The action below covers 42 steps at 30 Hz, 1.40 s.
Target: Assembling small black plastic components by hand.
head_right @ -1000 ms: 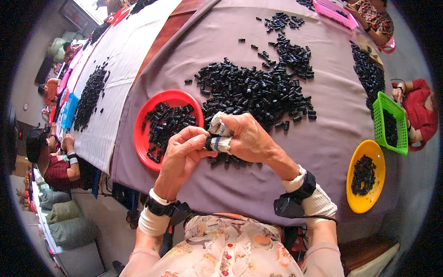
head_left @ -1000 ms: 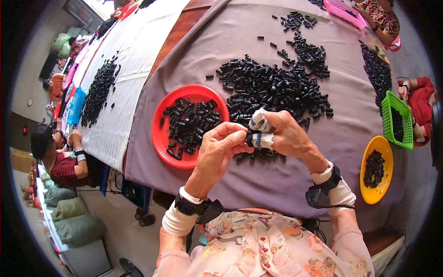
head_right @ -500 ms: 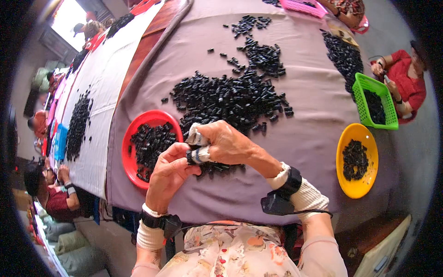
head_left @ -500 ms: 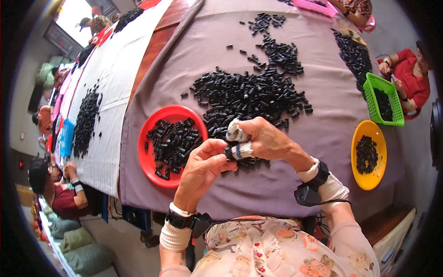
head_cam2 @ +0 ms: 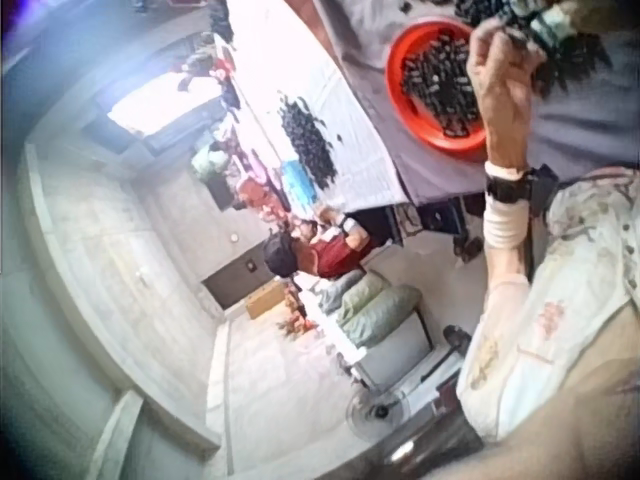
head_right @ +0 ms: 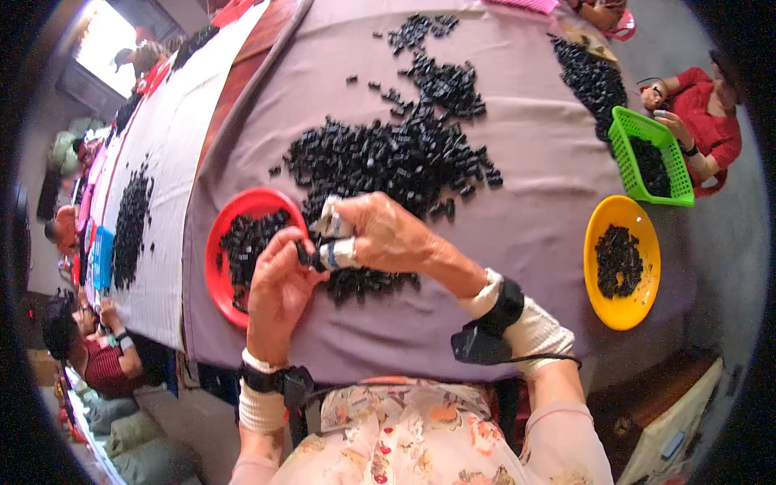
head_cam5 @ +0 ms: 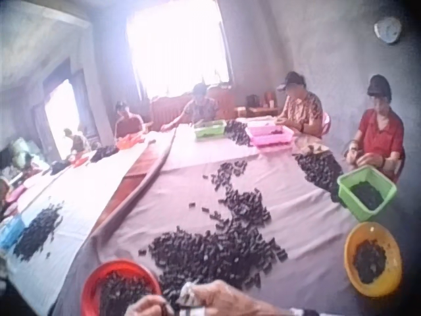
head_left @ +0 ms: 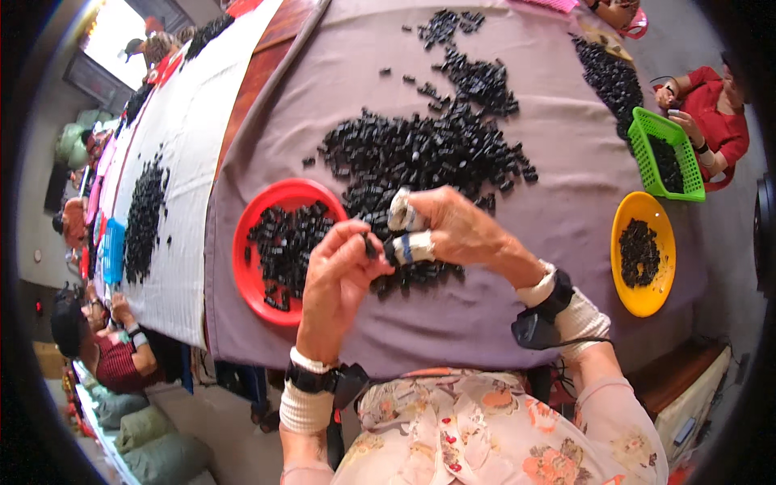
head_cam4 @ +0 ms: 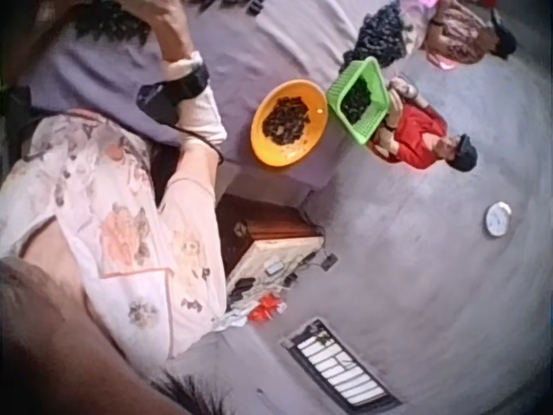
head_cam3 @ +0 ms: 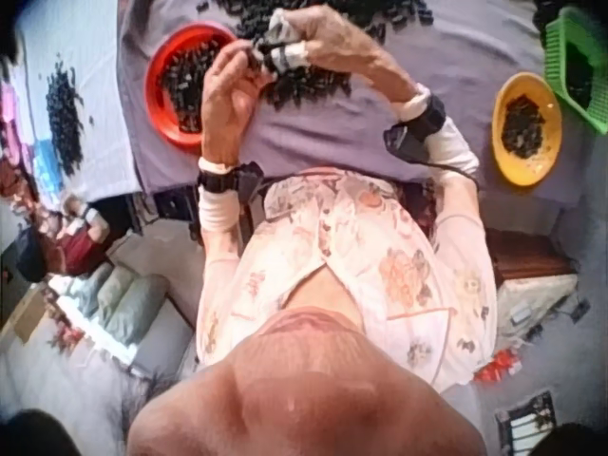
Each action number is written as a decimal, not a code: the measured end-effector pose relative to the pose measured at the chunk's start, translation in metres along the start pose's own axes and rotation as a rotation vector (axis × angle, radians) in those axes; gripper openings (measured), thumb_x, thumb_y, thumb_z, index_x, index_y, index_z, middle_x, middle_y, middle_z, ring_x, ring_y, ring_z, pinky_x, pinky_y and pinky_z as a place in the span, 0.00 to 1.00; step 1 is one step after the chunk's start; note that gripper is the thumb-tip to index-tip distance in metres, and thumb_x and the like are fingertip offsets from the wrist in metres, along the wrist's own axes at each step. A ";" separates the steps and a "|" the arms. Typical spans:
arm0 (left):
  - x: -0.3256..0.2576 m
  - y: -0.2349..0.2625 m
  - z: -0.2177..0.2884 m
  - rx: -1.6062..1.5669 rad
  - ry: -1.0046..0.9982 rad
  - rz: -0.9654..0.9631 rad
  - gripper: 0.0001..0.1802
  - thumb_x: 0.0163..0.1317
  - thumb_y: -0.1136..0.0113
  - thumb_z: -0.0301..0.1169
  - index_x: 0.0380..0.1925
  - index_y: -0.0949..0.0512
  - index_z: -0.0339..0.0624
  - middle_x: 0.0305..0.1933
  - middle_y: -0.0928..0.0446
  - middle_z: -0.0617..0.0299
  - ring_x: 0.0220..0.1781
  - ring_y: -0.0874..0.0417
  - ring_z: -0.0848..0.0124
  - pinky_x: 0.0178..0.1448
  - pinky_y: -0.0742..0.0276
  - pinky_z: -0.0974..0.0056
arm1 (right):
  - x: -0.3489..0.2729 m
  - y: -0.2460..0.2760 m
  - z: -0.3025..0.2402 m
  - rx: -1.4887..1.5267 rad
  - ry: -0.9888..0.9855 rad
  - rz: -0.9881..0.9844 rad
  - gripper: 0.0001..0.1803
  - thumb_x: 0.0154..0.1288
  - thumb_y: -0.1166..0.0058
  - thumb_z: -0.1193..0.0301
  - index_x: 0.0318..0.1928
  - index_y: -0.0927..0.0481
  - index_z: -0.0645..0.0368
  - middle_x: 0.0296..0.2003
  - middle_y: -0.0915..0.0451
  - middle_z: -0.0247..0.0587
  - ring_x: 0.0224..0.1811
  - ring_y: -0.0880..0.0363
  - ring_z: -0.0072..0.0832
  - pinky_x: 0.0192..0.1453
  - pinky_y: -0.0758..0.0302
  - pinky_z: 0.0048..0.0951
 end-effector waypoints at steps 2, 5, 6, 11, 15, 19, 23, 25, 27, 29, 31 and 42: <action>0.001 -0.003 0.004 -0.030 -0.008 -0.044 0.11 0.61 0.48 0.27 0.44 0.29 0.36 0.36 0.25 0.56 0.36 0.21 0.69 0.44 0.23 0.62 | 0.000 0.002 -0.005 -0.004 -0.034 -0.041 0.15 0.48 0.39 0.65 0.30 0.27 0.62 0.16 0.30 0.36 0.19 0.34 0.18 0.23 0.34 0.25; 0.002 -0.003 0.003 -0.043 0.000 -0.050 0.11 0.62 0.48 0.27 0.44 0.28 0.37 0.37 0.24 0.56 0.38 0.21 0.70 0.45 0.23 0.63 | 0.002 0.001 -0.002 -0.150 -0.120 -0.084 0.19 0.44 0.37 0.61 0.29 0.27 0.62 0.15 0.31 0.38 0.18 0.35 0.19 0.22 0.36 0.25; 0.002 -0.003 0.002 -0.046 -0.003 -0.055 0.11 0.62 0.48 0.28 0.44 0.28 0.37 0.37 0.23 0.56 0.39 0.21 0.71 0.46 0.23 0.64 | 0.003 -0.001 -0.002 -0.138 -0.100 -0.089 0.20 0.44 0.36 0.60 0.29 0.27 0.62 0.14 0.31 0.39 0.17 0.35 0.20 0.21 0.36 0.27; -0.001 0.001 0.001 -0.052 -0.020 -0.059 0.10 0.62 0.48 0.28 0.43 0.27 0.37 0.38 0.22 0.57 0.41 0.21 0.72 0.47 0.22 0.65 | 0.006 -0.011 -0.005 -0.168 0.025 -0.123 0.20 0.45 0.33 0.60 0.28 0.27 0.61 0.16 0.35 0.26 0.19 0.41 0.14 0.20 0.42 0.20; -0.001 0.001 -0.001 -0.057 -0.006 -0.065 0.10 0.62 0.48 0.28 0.42 0.26 0.37 0.37 0.22 0.57 0.41 0.21 0.73 0.46 0.23 0.66 | 0.004 -0.012 0.001 -0.170 -0.028 -0.154 0.20 0.45 0.33 0.60 0.28 0.27 0.61 0.16 0.34 0.27 0.19 0.41 0.14 0.21 0.42 0.20; -0.002 0.000 -0.001 -0.057 0.011 -0.058 0.10 0.62 0.47 0.28 0.42 0.26 0.37 0.37 0.22 0.58 0.39 0.21 0.74 0.45 0.23 0.67 | 0.003 -0.015 0.007 -0.165 -0.089 -0.168 0.19 0.45 0.34 0.61 0.29 0.26 0.61 0.17 0.33 0.26 0.20 0.40 0.13 0.22 0.40 0.20; -0.002 0.001 -0.002 -0.050 -0.004 -0.030 0.10 0.61 0.47 0.28 0.42 0.26 0.37 0.36 0.22 0.59 0.37 0.21 0.74 0.44 0.23 0.67 | 0.002 -0.017 0.008 -0.136 -0.126 -0.172 0.18 0.45 0.34 0.61 0.30 0.26 0.61 0.17 0.32 0.25 0.20 0.38 0.13 0.23 0.39 0.19; -0.001 0.003 -0.003 -0.050 -0.001 -0.022 0.10 0.61 0.47 0.28 0.42 0.26 0.37 0.35 0.22 0.59 0.36 0.21 0.75 0.43 0.24 0.68 | 0.003 -0.016 0.007 -0.111 -0.106 -0.130 0.19 0.45 0.37 0.60 0.28 0.27 0.62 0.15 0.33 0.32 0.18 0.37 0.19 0.22 0.38 0.24; -0.001 0.004 -0.004 -0.050 0.003 -0.014 0.10 0.61 0.47 0.28 0.42 0.26 0.37 0.35 0.22 0.59 0.36 0.21 0.75 0.42 0.24 0.68 | 0.003 -0.015 0.008 -0.087 -0.087 -0.088 0.20 0.44 0.39 0.58 0.27 0.29 0.63 0.13 0.33 0.39 0.15 0.36 0.25 0.21 0.37 0.29; -0.001 0.005 -0.003 -0.060 -0.008 -0.009 0.11 0.61 0.47 0.28 0.42 0.26 0.37 0.35 0.22 0.59 0.35 0.21 0.75 0.40 0.25 0.69 | 0.003 -0.014 0.010 -0.076 -0.073 -0.057 0.19 0.44 0.39 0.60 0.27 0.28 0.62 0.13 0.33 0.37 0.16 0.37 0.23 0.21 0.37 0.28; 0.000 0.003 -0.002 -0.050 -0.011 0.009 0.10 0.61 0.47 0.27 0.43 0.26 0.36 0.35 0.22 0.59 0.34 0.22 0.75 0.40 0.24 0.69 | 0.003 -0.014 0.011 -0.067 -0.085 -0.043 0.18 0.44 0.39 0.61 0.27 0.28 0.62 0.13 0.33 0.36 0.17 0.37 0.21 0.21 0.37 0.27; 0.000 0.005 0.003 0.187 -0.069 0.070 0.12 0.54 0.40 0.23 0.39 0.25 0.38 0.35 0.22 0.64 0.32 0.24 0.80 0.37 0.27 0.75 | 0.002 -0.013 0.002 -0.084 -0.056 0.029 0.14 0.41 0.37 0.69 0.27 0.27 0.61 0.14 0.32 0.34 0.18 0.37 0.18 0.23 0.36 0.24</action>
Point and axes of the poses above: each hand's wrist, its own x-axis towards the middle knuckle, its own y-axis out of the back of the hand, z = x × y, the point moved 7 cm from there along x, towards the middle knuckle
